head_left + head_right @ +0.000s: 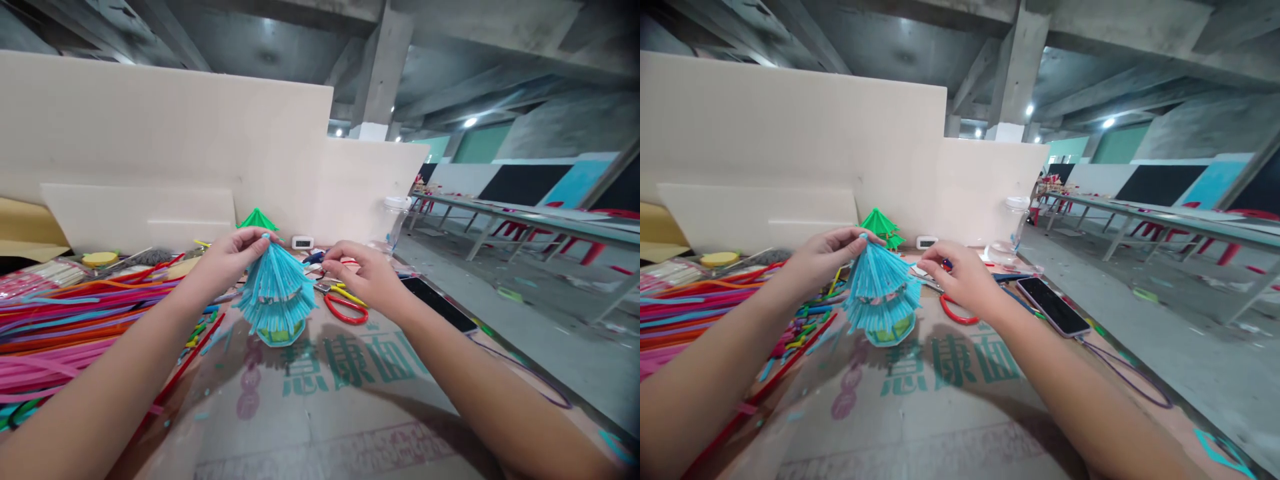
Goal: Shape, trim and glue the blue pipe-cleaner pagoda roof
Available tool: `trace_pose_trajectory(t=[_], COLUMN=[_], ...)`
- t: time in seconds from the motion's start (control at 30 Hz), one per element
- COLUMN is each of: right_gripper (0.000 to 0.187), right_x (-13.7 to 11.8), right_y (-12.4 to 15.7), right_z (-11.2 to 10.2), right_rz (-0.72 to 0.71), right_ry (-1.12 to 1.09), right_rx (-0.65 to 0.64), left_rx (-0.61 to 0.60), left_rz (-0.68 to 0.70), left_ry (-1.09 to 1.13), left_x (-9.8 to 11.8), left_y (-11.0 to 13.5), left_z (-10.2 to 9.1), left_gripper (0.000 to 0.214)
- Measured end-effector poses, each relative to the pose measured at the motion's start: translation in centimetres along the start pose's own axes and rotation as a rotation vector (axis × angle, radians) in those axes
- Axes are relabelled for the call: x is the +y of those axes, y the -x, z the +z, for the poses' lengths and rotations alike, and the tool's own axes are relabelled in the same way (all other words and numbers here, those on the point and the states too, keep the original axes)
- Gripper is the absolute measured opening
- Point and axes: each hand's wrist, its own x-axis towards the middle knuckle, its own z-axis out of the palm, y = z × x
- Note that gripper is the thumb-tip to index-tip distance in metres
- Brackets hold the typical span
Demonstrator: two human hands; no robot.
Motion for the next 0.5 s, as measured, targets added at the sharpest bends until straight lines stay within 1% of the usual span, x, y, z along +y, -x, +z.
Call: trace_pose_trajectory(t=[0.07, 0.13, 0.2, 0.27, 0.37, 0.5], right_gripper=[0.015, 0.013, 0.019, 0.019, 0.011, 0.01], right_x=[-0.4, -0.9, -1.4, -1.9, -2.2, -2.1], right_y=[0.2, 0.6, 1.0, 1.4, 1.6, 1.2], right_z=[0.3, 1.1, 2.1, 2.9, 3.3, 2.7], right_rz=[-0.056, -0.195, -0.349, -0.421, -0.425, -0.355], right_ry=[0.017, 0.075, 0.172, 0.266, 0.304, 0.154], right_rx=[0.014, 0.044, 0.074, 0.078, 0.077, 0.075], left_rx=[0.044, 0.073, 0.084, 0.094, 0.099, 0.104], left_rz=[-0.002, -0.009, -0.026, -0.057, -0.101, -0.114], left_ry=[0.012, 0.045, 0.097, 0.156, 0.21, 0.211], left_x=[0.0, 0.1, 0.1, 0.1, 0.2, 0.1], left_y=[0.0, 0.0, 0.0, 0.1, 0.2, 0.2], left_z=[0.0, 0.1, 0.3, 0.6, 1.0, 1.1], left_gripper=[0.043, 0.043, 0.041, 0.04, 0.041, 0.041])
